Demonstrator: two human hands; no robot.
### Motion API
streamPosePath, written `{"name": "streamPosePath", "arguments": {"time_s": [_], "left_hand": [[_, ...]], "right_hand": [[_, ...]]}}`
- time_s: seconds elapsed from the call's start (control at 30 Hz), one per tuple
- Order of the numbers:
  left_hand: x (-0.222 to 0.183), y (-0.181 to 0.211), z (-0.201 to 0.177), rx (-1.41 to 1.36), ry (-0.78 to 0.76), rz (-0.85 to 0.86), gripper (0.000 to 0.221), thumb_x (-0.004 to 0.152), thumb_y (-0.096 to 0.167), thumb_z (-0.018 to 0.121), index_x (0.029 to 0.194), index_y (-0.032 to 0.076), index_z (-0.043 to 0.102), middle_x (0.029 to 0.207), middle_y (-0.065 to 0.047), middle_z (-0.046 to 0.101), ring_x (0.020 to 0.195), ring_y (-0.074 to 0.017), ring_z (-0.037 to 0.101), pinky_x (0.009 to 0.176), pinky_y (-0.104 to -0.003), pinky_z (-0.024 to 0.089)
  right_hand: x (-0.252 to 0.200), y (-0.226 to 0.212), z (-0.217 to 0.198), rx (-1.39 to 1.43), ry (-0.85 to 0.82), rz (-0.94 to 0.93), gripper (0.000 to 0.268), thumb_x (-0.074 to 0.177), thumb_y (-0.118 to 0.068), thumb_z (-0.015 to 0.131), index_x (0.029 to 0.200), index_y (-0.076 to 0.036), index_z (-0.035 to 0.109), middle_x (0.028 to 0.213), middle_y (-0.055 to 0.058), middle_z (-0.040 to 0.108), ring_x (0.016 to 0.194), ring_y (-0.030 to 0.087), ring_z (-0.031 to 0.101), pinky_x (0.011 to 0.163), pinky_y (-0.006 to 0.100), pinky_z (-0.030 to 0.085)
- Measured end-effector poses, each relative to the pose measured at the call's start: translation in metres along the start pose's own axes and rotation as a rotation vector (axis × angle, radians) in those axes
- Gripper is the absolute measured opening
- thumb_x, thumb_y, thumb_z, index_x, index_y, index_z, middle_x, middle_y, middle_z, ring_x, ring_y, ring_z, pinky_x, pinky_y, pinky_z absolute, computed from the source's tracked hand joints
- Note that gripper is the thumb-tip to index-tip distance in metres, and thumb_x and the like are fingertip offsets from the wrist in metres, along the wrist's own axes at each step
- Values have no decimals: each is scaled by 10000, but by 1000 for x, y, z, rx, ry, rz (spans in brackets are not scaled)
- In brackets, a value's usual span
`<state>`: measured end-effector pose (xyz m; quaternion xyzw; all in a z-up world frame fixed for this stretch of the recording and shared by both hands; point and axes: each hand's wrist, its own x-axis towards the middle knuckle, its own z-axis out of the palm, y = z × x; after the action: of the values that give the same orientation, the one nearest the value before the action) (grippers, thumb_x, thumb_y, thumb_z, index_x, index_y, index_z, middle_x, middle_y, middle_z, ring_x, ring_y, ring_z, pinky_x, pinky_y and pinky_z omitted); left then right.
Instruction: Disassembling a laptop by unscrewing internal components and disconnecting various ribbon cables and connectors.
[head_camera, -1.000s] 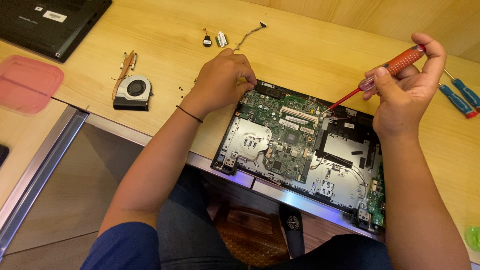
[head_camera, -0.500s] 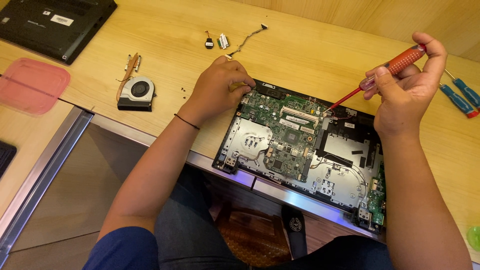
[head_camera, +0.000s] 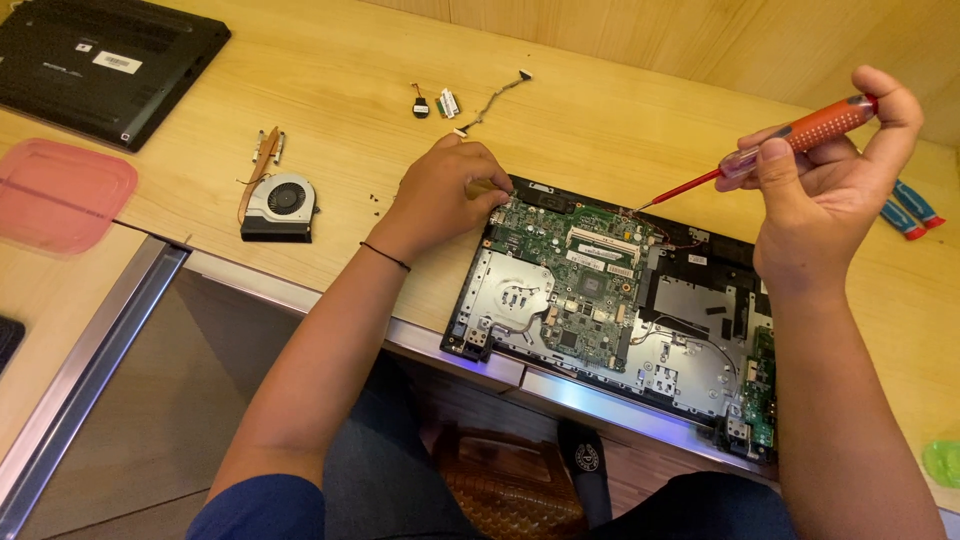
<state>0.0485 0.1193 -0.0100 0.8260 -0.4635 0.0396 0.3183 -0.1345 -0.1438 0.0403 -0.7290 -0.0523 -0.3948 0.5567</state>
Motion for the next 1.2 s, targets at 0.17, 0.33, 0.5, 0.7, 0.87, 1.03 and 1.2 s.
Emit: {"name": "streamPosePath", "arguments": {"time_s": [0.17, 0.33, 0.5, 0.7, 0.87, 1.03, 1.2], "left_hand": [[3, 5, -10, -37, -57, -119, 11, 810, 259, 755, 812, 252, 747, 862, 76, 624, 924, -181, 529, 638, -364, 448], [4, 5, -9, -73, -65, -185, 28, 790, 277, 762, 777, 282, 738, 865, 90, 618, 940, -176, 548, 611, -381, 445], [6, 5, -13, -80, -112, -226, 45, 794, 319, 750, 785, 277, 740, 897, 80, 634, 976, -185, 552, 612, -392, 445], [6, 4, -16, -102, -140, -231, 22, 803, 313, 745, 785, 304, 735, 929, 83, 633, 998, -172, 553, 664, -388, 455], [8, 2, -15, -113, -136, -231, 6, 792, 310, 746, 786, 308, 744, 923, 82, 639, 962, -181, 560, 658, -406, 451], [8, 1, -14, -98, -133, -222, 19, 791, 315, 730, 790, 326, 746, 910, 92, 643, 985, -170, 562, 654, -410, 461], [9, 2, -15, -111, -154, -232, 25, 796, 315, 741, 773, 315, 732, 867, 85, 619, 953, -171, 549, 637, -380, 450]], "right_hand": [[9, -15, 56, -76, -93, 62, 483, 1035, 177, 481, 1336, -112, 236, 995, 284, 563, 801, 348, 660, 702, 382, 597], [17, -5, 98, -72, -124, 110, 453, 1002, 124, 501, 1291, -116, 248, 944, 221, 555, 831, 323, 707, 742, 338, 614], [21, 3, 117, -33, -146, 49, 482, 984, 155, 502, 1302, -122, 268, 949, 225, 531, 849, 350, 700, 775, 366, 618], [19, 4, 121, -60, -187, 57, 471, 985, 152, 501, 1305, -105, 268, 954, 228, 517, 848, 358, 689, 799, 384, 622], [18, 5, 121, -48, -178, 53, 446, 1006, 147, 487, 1295, -112, 267, 967, 249, 540, 867, 346, 688, 793, 372, 611], [18, 4, 123, -47, -181, 44, 443, 1014, 151, 490, 1292, -112, 267, 973, 254, 555, 877, 345, 686, 794, 377, 610], [18, 5, 123, -50, -230, 14, 447, 1006, 164, 474, 1297, -104, 265, 953, 271, 537, 874, 360, 672, 803, 388, 598]]}}
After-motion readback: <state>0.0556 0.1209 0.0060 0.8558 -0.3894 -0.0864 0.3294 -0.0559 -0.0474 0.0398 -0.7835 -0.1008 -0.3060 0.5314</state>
